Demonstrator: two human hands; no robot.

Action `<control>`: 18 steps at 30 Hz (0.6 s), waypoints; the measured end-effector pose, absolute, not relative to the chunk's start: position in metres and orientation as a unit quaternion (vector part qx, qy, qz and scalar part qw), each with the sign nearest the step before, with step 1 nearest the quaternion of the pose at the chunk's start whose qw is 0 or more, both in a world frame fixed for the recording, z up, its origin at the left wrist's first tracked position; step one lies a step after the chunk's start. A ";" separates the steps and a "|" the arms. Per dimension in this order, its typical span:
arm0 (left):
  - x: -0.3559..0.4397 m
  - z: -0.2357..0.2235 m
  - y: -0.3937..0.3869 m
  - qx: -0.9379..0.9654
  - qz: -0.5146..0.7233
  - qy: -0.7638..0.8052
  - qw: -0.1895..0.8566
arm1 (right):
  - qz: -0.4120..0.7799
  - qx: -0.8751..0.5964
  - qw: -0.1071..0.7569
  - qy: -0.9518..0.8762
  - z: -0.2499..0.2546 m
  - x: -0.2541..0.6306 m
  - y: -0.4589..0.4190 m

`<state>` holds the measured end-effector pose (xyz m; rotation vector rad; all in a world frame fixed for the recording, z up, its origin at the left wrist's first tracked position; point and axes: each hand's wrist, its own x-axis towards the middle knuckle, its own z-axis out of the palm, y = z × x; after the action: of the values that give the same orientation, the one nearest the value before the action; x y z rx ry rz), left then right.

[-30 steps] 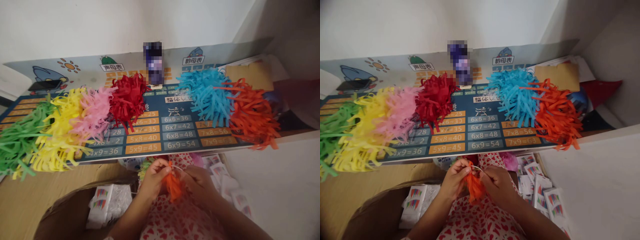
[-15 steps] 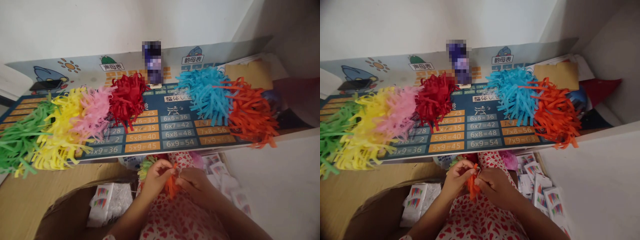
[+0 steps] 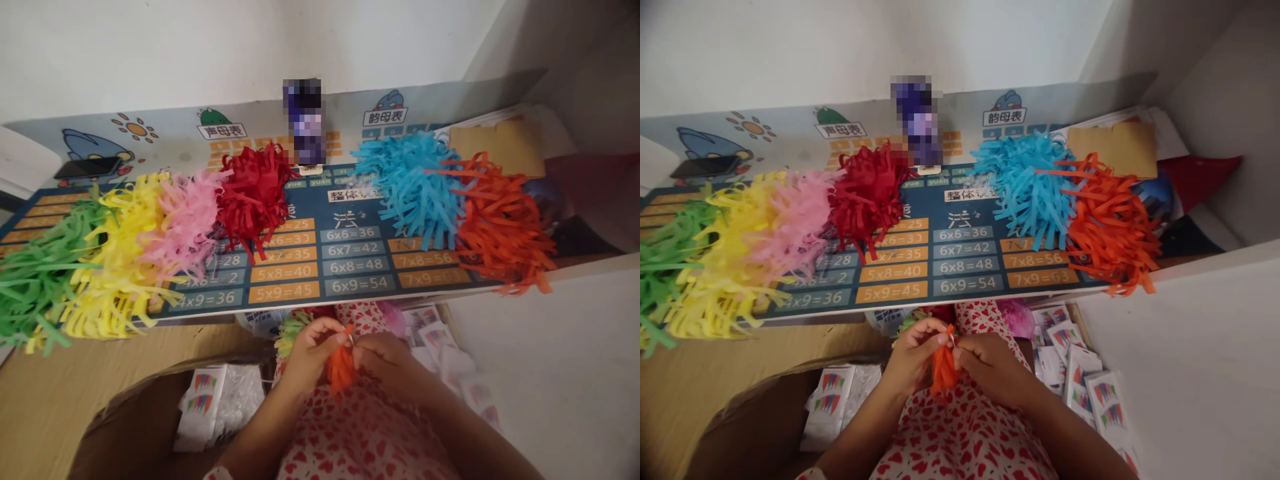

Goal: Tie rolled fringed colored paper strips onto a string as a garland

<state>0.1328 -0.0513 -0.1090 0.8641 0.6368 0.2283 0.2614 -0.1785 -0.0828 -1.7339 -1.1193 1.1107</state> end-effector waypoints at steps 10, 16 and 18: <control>0.130 -0.106 -0.053 0.674 0.146 0.292 0.662 | 0.342 -0.754 0.360 -0.431 -0.088 0.260 -0.176; 0.126 -0.111 -0.057 0.836 0.141 0.238 0.474 | 0.219 -0.771 0.282 -0.527 -0.097 0.257 -0.170; 0.128 -0.113 -0.057 0.839 0.140 0.219 0.478 | 0.191 -0.773 0.309 -0.520 -0.098 0.264 -0.176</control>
<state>0.1283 -0.0571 -0.1125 2.0478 0.5359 0.3410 0.2641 -0.1757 -0.0978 -2.0434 -1.3733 0.5060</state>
